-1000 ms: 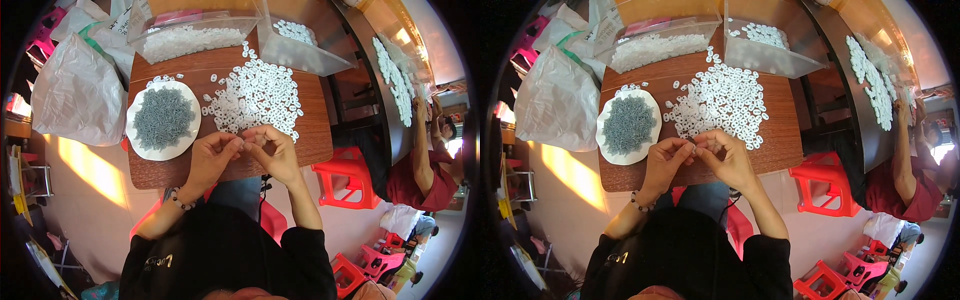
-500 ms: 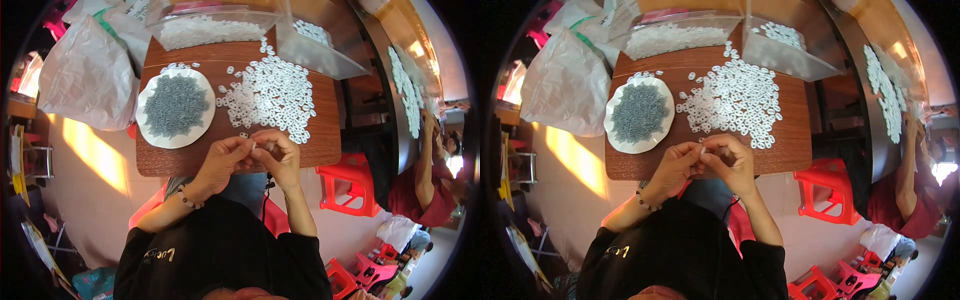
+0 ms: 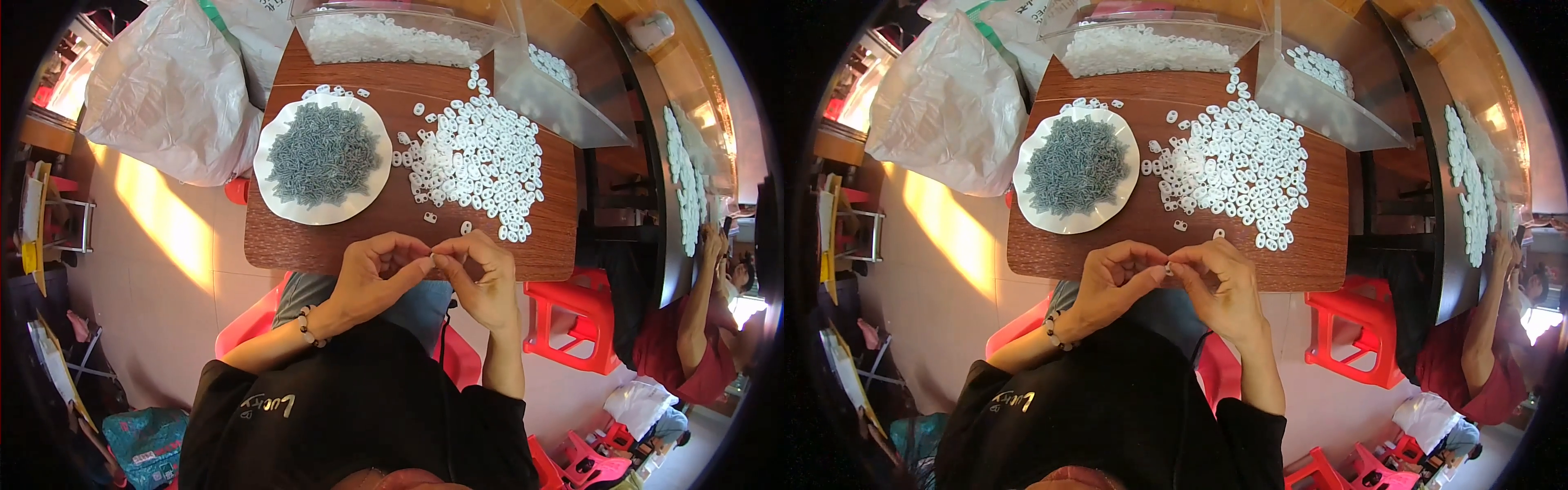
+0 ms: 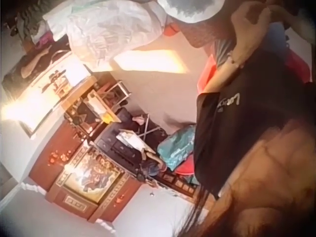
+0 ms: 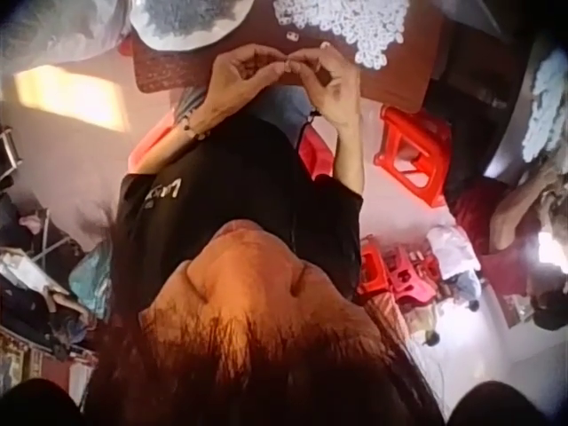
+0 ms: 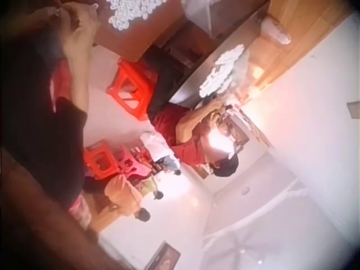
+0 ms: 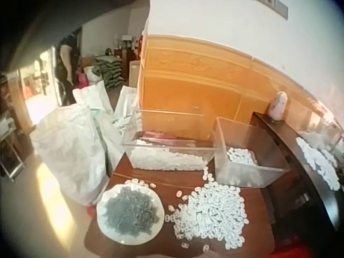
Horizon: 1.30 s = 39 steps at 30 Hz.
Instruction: Manual assembly of small white plastic components by inserting grey pieces into them at a workbench.
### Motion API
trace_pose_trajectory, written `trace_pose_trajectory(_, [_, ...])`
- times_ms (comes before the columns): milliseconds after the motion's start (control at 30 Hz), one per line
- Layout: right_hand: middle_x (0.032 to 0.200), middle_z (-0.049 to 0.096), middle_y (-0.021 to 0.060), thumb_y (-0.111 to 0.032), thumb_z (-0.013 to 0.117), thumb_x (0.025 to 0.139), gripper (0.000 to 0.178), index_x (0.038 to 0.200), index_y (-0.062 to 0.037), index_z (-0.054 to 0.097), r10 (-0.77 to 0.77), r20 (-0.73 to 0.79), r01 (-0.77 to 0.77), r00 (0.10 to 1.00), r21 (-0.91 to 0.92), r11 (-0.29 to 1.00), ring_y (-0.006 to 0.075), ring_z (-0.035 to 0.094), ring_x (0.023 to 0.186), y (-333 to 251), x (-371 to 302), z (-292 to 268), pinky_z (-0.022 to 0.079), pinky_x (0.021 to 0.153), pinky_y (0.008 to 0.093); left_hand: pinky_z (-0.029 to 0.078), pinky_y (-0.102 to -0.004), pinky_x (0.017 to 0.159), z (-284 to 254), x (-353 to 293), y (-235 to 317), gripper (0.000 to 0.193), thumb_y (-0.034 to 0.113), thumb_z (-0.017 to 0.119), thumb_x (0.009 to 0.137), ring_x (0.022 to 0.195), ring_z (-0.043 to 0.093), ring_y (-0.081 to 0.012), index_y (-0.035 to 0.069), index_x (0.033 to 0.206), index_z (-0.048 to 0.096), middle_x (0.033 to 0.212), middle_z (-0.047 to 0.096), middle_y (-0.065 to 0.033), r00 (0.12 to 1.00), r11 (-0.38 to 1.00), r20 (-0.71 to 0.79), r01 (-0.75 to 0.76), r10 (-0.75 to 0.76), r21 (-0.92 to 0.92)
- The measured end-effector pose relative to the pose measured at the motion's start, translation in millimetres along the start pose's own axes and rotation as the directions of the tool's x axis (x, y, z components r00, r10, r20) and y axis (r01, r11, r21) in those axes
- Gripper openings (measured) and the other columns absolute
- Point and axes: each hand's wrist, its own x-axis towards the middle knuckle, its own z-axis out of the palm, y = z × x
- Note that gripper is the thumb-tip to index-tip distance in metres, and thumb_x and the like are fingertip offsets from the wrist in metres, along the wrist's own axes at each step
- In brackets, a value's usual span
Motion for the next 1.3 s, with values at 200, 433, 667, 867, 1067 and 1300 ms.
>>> trace_pose_trajectory(200, [0.079, 0.064, 0.0069, 0.001, 0.066, 0.082, 0.011, 0.092, -0.002, 0.068, -0.063, 0.081, 0.067, 0.995, -0.049, 0.997, 0.0167, 0.061, 0.071, -3, 0, 6, 0.049, 0.061, 0.0269, 0.05, -0.0209, 0.067, -15, 0, -2, 0.015, 0.009, 0.068, 0.088, 0.075, 0.062, -0.0085, -0.004, 0.095, 0.066, 0.086, 0.068, -0.0076, 0.993, 0.994, 0.094, 0.058, -0.067, 0.093])
trace_pose_trajectory(433, [0.084, 0.066, 0.0078, -0.002, 0.067, 0.084, 0.01, 0.095, -0.0012, 0.067, 0.254, 0.02, -0.246, 0.967, 0.331, 0.911, 0.0133, 0.065, 0.076, 10, -9, 25, 0.05, 0.063, 0.0234, 0.052, -0.0217, 0.066, -19, 3, -8, 0.016, 0.01, 0.066, 0.089, 0.072, 0.064, -0.0095, -0.004, 0.097, 0.066, 0.086, 0.069, -0.0083, 0.994, 0.994, -0.008, 0.107, -0.106, 0.018])
trace_pose_trajectory(667, [0.086, 0.067, 0.0064, -0.004, 0.063, 0.09, 0.01, 0.095, 0.0043, 0.063, 0.248, -0.009, -0.228, 0.969, 0.361, 0.904, 0.0101, 0.063, 0.075, 20, -10, 33, 0.053, 0.069, 0.0238, 0.055, -0.0232, 0.069, -14, 6, -21, 0.013, 0.006, 0.061, 0.092, 0.078, 0.065, -0.0107, -0.006, 0.097, 0.065, 0.09, 0.069, -0.0099, 0.998, 0.999, -0.063, 0.017, -0.015, 0.039])
trace_pose_trajectory(867, [0.078, 0.062, -0.0012, -0.006, 0.062, 0.092, 0.007, 0.089, 0.0002, 0.063, 0.256, -0.08, -0.231, 0.963, 0.238, 0.943, 0.0032, 0.052, 0.07, 11, -3, 29, 0.041, 0.064, 0.0175, 0.052, -0.0249, 0.068, -13, 5, 4, 0.009, 0.005, 0.063, 0.089, 0.078, 0.063, -0.0105, -0.003, 0.093, 0.065, 0.089, 0.067, -0.007, 0.988, 0.929, -0.092, -0.085, 0.126, 0.36])
trace_pose_trajectory(1067, [0.075, 0.059, -0.0025, -0.008, 0.061, 0.092, 0.008, 0.089, -0.0003, 0.062, 0.273, -0.141, -0.226, 0.952, 0.277, 0.934, 0.0026, 0.048, 0.068, 18, -5, 21, 0.037, 0.061, 0.0181, 0.043, -0.04, 0.084, -64, 31, 58, 0.015, 0.009, 0.071, 0.075, 0.095, 0.052, -0.0312, 0.007, 0.088, 0.065, 0.099, 0.057, -0.01, 0.729, 0.152, 0.077, -0.243, 0.68, 0.958])
trace_pose_trajectory(1300, [0.078, 0.061, -0.0001, -0.01, 0.061, 0.092, 0.011, 0.089, 0.0007, 0.062, 0.271, -0.116, -0.226, 0.956, 0.301, 0.926, 0.0046, 0.053, 0.073, 14, -6, 26, 0.041, 0.067, 0.0187, 0.04, -0.041, 0.083, -99, 41, 60, 0.022, 0.015, 0.074, 0.073, 0.099, 0.046, -0.0317, 0.008, 0.093, 0.069, 0.106, 0.052, -0.0111, 0.821, -0.096, 0.114, -0.072, 0.559, 0.993])
